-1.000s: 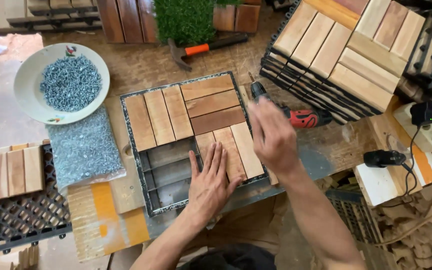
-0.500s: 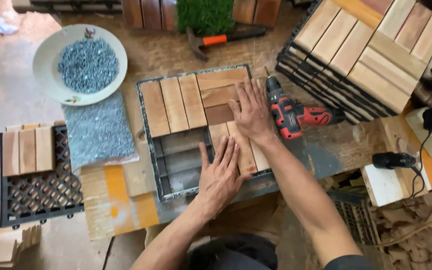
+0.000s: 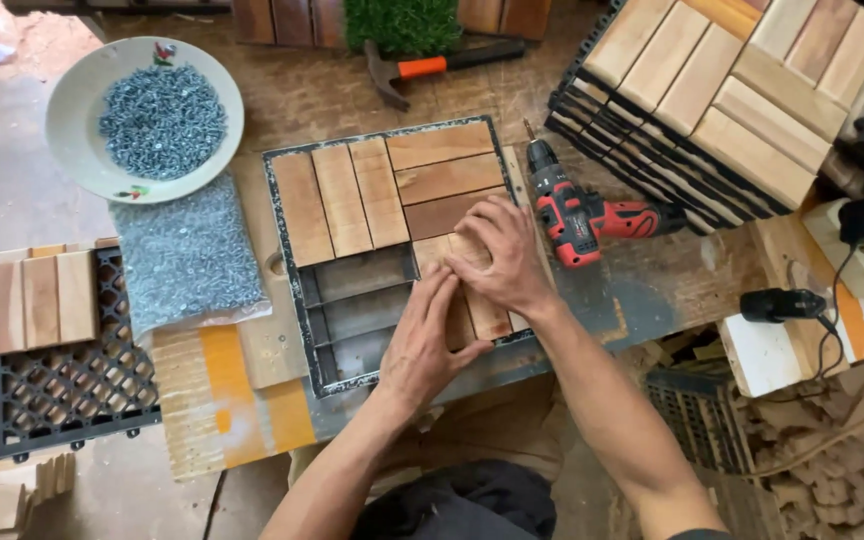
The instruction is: Assembling wooden deck tiles by placing wood slats into a plastic grid and securing them with screws using a power drill.
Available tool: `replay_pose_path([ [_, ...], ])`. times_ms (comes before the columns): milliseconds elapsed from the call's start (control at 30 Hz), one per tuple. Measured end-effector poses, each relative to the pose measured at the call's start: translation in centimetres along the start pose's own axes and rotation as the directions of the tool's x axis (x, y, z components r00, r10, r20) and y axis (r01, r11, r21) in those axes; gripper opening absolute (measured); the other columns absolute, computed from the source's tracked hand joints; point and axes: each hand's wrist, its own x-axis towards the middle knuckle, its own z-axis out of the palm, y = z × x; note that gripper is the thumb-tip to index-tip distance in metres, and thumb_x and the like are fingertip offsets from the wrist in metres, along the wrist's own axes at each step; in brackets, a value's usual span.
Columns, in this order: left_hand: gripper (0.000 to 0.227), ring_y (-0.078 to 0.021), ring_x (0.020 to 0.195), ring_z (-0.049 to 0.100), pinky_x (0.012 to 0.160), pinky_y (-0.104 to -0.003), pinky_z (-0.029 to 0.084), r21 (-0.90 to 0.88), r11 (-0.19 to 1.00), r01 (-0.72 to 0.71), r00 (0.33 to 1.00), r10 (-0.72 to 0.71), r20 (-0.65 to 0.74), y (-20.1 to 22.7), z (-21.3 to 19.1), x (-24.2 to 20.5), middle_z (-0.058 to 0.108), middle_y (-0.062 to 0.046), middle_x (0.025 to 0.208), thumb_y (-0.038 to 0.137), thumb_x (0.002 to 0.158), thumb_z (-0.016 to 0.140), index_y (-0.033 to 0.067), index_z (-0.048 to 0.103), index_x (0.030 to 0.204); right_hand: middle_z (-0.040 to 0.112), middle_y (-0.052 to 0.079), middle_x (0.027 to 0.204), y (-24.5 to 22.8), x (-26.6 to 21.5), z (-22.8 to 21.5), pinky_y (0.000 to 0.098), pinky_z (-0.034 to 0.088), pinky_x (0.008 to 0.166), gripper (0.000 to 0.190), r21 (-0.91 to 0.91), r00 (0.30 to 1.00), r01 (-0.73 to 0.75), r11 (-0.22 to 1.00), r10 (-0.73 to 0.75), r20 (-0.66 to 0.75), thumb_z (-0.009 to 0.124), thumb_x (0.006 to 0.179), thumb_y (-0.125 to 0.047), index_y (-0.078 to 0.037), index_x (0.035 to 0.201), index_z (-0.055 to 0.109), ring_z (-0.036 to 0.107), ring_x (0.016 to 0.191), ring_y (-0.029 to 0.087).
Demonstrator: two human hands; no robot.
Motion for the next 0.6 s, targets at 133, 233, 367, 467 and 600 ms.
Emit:
replay_pose_path([
  [133, 0.112, -0.0347, 0.148, 0.040, 0.127, -0.036, 0.032, 0.013, 1.000, -0.008, 1.000, 0.009, -0.027, -0.5, 0.3, -0.1, 0.045, -0.019, 0.155, 0.053, 0.061, 0.094, -0.0026, 0.049, 0.147, 0.055, -0.009, 0.112, 0.5, 0.6, 1.7, 0.0579, 0.024, 0.116, 0.034, -0.046, 1.000, -0.030, 0.999, 0.029, -0.011, 0.079, 0.083, -0.055, -0.030, 0.103, 0.068, 0.047, 0.128, 0.024],
  [233, 0.105, -0.0362, 0.148, 0.041, 0.125, -0.040, 0.033, -0.007, 0.999, -0.050, 0.998, 0.050, -0.024, -0.4, 0.0, 0.2, 0.047, -0.018, 0.154, 0.049, 0.064, 0.094, 0.0015, 0.051, 0.147, 0.051, -0.005, 0.099, 1.2, 0.5, 2.8, 0.0563, 0.026, 0.112, 0.026, -0.015, 0.990, -0.025, 1.000, 0.023, -0.136, 0.074, 0.085, -0.042, -0.024, 0.093, 0.057, 0.052, 0.117, 0.024],
  [367, 0.089, -0.0375, 0.144, 0.046, 0.124, -0.045, 0.034, 0.013, 0.995, -0.099, 0.994, 0.099, -0.041, -0.4, 0.2, -0.3, 0.054, -0.017, 0.147, 0.045, 0.066, 0.093, 0.0037, 0.059, 0.138, 0.056, -0.006, 0.105, -0.7, -0.7, 0.8, 0.0485, 0.030, 0.110, 0.035, -0.081, 0.987, -0.065, 0.995, 0.053, -0.149, 0.080, 0.079, -0.043, -0.025, 0.105, 0.064, 0.053, 0.117, 0.022],
  [467, 0.086, -0.0332, 0.140, 0.052, 0.123, -0.043, 0.036, -0.132, 0.991, -0.016, 0.994, 0.002, -0.107, 0.0, -0.9, -0.7, 0.059, -0.013, 0.142, 0.046, 0.068, 0.093, 0.0060, 0.060, 0.136, 0.058, 0.000, 0.112, -3.4, -0.3, -0.7, 0.0503, 0.037, 0.109, 0.042, -0.033, 0.992, -0.115, 0.993, 0.113, -0.060, 0.083, 0.073, -0.032, -0.020, 0.111, 0.068, 0.057, 0.116, 0.029],
  [600, 0.050, -0.0343, 0.126, 0.064, 0.113, -0.045, 0.047, -0.350, 0.934, 0.076, 0.940, -0.184, -0.286, -0.8, -5.7, -1.1, 0.068, -0.013, 0.130, 0.021, 0.084, 0.085, 0.0053, 0.067, 0.128, 0.059, 0.018, 0.130, -9.0, 1.9, -3.4, 0.0507, 0.047, 0.103, 0.031, 0.055, 1.000, 0.008, 0.998, -0.007, -0.022, 0.075, 0.078, -0.009, -0.007, 0.109, 0.071, 0.062, 0.115, 0.039],
])
